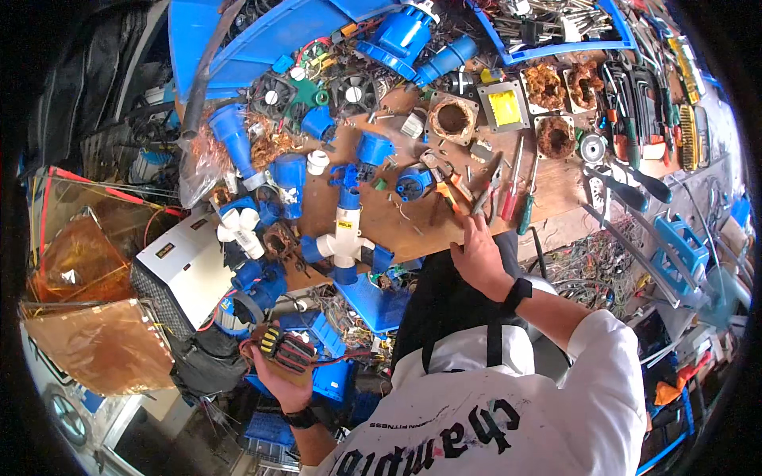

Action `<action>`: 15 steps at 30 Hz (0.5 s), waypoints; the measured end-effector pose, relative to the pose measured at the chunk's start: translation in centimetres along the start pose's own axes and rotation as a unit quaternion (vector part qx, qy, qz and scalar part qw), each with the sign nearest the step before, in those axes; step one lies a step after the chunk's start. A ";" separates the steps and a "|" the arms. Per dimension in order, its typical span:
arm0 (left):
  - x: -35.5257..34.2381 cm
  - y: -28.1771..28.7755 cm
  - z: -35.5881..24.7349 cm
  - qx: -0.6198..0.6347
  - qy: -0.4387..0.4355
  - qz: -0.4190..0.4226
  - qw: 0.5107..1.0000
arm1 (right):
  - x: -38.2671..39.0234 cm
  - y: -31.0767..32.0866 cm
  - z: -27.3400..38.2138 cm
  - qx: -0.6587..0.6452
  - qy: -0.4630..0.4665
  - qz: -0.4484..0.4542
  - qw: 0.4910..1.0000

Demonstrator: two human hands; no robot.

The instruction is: The person uses a screwdriver to loosen a terminal on a small electrical component with a toroidal coil. They then use pliers to strip the insulation from the ends of the attached red and black wires. The person continues to adjust the wire connections and the component throughout the clip.

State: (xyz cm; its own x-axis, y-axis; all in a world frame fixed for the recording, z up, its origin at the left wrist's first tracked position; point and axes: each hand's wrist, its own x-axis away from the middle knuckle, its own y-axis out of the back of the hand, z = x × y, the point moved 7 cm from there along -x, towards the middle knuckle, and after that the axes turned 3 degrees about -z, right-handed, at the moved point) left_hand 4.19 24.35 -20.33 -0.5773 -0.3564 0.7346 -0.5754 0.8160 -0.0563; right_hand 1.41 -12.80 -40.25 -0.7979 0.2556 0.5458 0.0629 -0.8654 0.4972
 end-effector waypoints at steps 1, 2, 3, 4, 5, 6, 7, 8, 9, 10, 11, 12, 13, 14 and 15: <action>0.0 0.1 0.2 0.003 0.004 -0.001 1.000 | 0.1 -0.1 0.3 0.018 0.004 0.000 1.000; -0.1 0.2 0.3 0.006 0.009 -0.001 1.000 | 0.0 -0.4 0.6 0.005 -0.002 0.005 1.000; -0.2 0.3 0.4 0.009 0.013 -0.001 1.000 | 0.0 -0.7 0.9 -0.008 -0.007 0.011 1.000; -0.3 0.2 0.5 0.013 0.015 0.004 1.000 | -0.2 -0.9 1.3 -0.021 -0.011 0.015 1.000; -0.5 0.2 0.5 0.016 0.016 0.009 1.000 | -0.2 -0.9 1.8 -0.016 -0.010 0.012 1.000; -0.6 0.1 0.6 0.020 0.017 0.014 1.000 | -0.2 -1.0 2.3 -0.010 -0.009 0.009 1.000; -0.6 0.0 0.5 0.030 0.010 0.002 1.000 | -0.2 -1.0 2.6 -0.005 -0.007 0.006 1.000; -0.6 -0.4 0.4 0.039 0.002 -0.010 0.999 | -0.2 -1.3 2.7 0.003 0.000 0.000 1.000; -0.6 -0.5 0.3 0.049 -0.005 -0.022 0.999 | -0.1 -1.7 2.7 0.012 0.006 -0.006 1.000; -1.0 -0.2 0.3 0.044 -0.006 -0.006 0.999 | -0.2 -2.1 2.5 0.020 0.011 -0.014 1.000; -1.3 0.9 0.3 0.039 -0.007 0.007 0.999 | -0.3 -2.4 2.2 -0.007 -0.003 -0.012 1.000; -1.5 1.6 0.4 0.034 -0.007 0.020 0.999 | -0.5 -2.7 1.9 -0.033 -0.018 -0.011 0.999; -1.5 1.7 0.4 0.036 -0.001 0.022 0.999 | -0.8 -2.9 1.7 -0.060 -0.031 -0.010 0.998; -1.5 1.6 0.4 0.038 0.006 0.025 0.999 | -1.1 -3.1 1.3 -0.064 -0.050 -0.001 0.997; -1.5 1.5 0.5 0.039 0.012 0.028 0.999 | -1.4 -3.3 0.8 -0.068 -0.069 0.008 0.995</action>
State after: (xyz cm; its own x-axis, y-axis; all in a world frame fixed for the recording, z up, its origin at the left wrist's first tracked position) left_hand 3.88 25.92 -21.84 -0.5960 -0.2997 0.7450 -0.5872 0.7954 -0.1499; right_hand 2.78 -9.96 -42.05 -0.7076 0.2903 0.6442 -0.0148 -0.9176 0.3971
